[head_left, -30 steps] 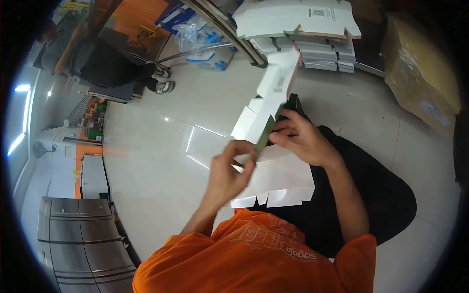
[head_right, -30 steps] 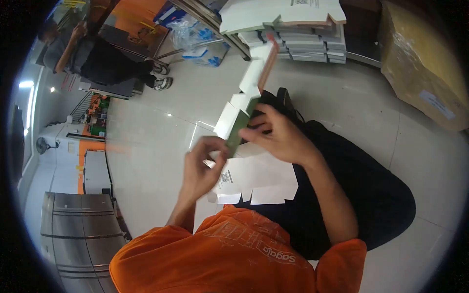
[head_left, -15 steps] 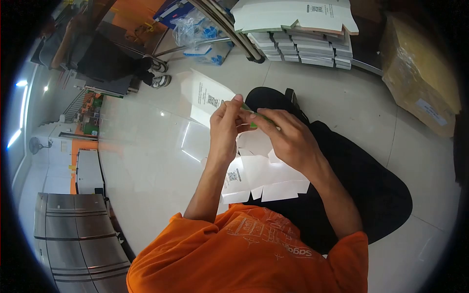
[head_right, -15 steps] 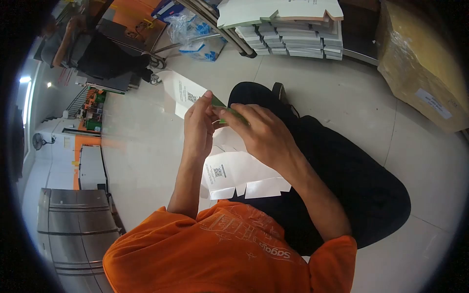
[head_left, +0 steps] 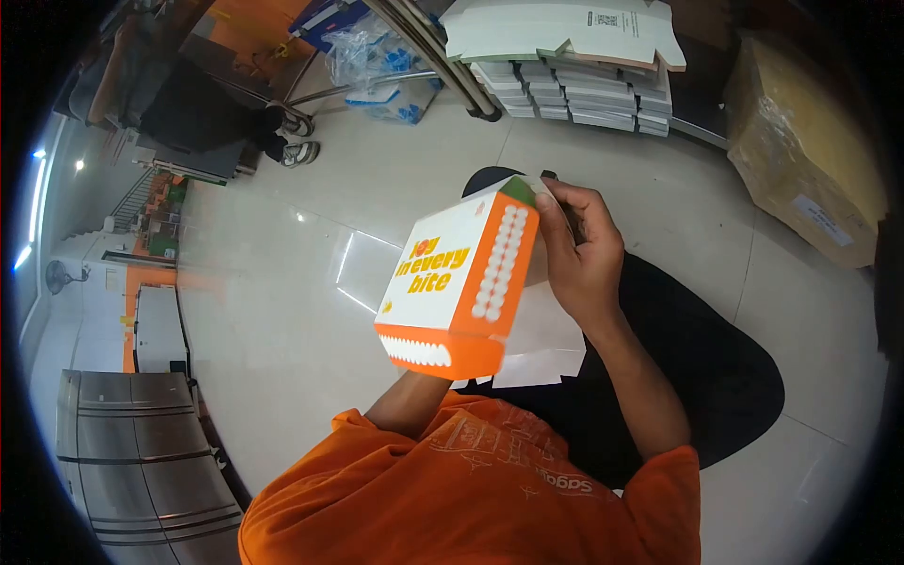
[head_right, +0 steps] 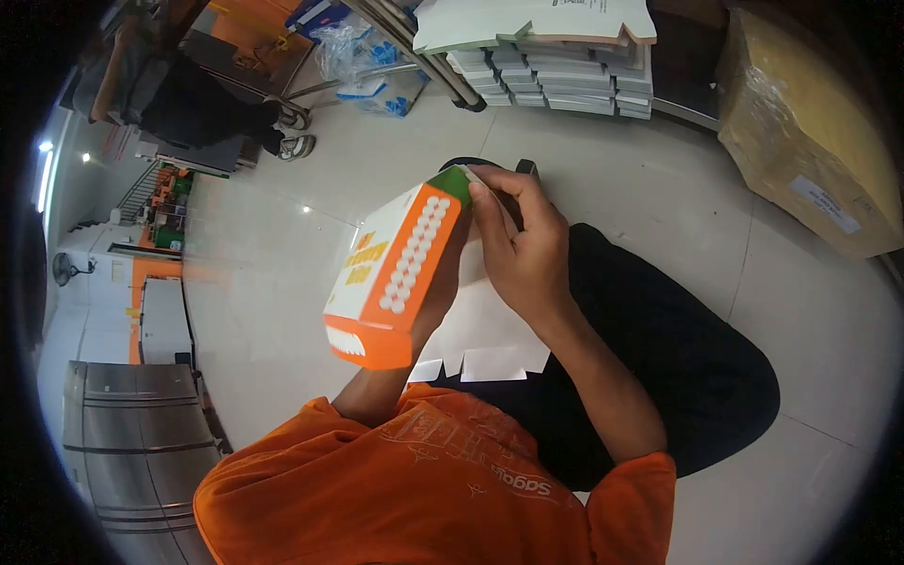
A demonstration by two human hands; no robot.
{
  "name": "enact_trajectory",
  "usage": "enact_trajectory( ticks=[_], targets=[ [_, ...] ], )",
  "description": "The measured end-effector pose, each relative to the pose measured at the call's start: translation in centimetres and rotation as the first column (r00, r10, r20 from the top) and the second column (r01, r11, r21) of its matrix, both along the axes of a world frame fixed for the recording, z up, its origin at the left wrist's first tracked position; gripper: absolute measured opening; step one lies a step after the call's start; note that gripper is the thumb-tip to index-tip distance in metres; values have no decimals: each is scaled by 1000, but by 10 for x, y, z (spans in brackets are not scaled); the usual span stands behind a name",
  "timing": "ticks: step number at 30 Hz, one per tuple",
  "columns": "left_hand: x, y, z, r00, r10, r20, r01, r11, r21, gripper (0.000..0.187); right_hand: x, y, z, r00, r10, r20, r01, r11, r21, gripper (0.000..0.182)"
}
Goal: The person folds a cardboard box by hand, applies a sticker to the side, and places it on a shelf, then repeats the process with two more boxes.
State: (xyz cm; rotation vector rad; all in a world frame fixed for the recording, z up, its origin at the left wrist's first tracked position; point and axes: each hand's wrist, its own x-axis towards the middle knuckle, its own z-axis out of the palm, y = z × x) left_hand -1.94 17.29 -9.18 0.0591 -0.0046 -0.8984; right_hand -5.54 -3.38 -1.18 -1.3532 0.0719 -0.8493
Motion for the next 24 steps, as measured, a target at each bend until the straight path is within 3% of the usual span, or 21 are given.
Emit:
enact_trajectory(
  ticks=[1,2,4,5,6,8,10,12,15,18,19,20,21,23,24],
  targets=[
    [-2,-15,19,1000,-2,0,2,1000,-2,64,1,0,-2,1000,-2,0,2,1000,-2,14],
    [-3,-34,38,954,118,275,-179,961,209,58,3,0,-6,1000,7,27,-7,1000,7,14],
    [-7,-87,95,626,115,771,-613,683,396,46,7,-4,-9,999,11,53,-12,1000,15,14],
    [-7,-101,105,391,-6,920,-804,484,345,41,8,-8,-11,993,-59,103,77,980,-185,16],
    [-5,-105,103,432,90,897,-822,449,351,34,9,-10,-12,979,-117,165,171,912,-372,19],
    [1,-104,109,523,-4,852,-805,325,496,30,7,-10,-12,977,-127,172,192,879,-437,23],
    [4,-101,109,528,41,848,-793,380,476,27,7,-10,-10,972,-151,182,224,836,-501,21],
    [6,-102,107,530,85,844,-781,436,447,25,9,-9,-13,976,-149,161,203,889,-409,19],
    [0,-101,106,503,-168,848,-820,216,529,17,8,-9,-8,986,-125,114,148,963,-224,16],
    [0,-95,92,282,-518,807,-922,86,377,23,7,-10,-6,992,-111,58,117,987,-114,12],
    [-2,-91,86,64,-649,758,-991,45,122,23,8,-10,-9,993,-110,47,117,978,-171,12],
    [5,-84,58,7,-617,787,-997,53,50,23,9,-11,-10,993,-110,36,115,967,-228,12],
    [6,-89,59,2,-576,817,-995,81,59,24,10,-13,-11,993,-112,36,117,966,-229,12],
    [6,-95,65,-4,-533,846,-991,113,66,24,11,-21,-13,984,-178,7,166,905,-391,13],
    [3,-101,82,103,-632,768,-979,73,191,25,11,-23,-14,983,-182,6,170,904,-392,13]
  ],
)
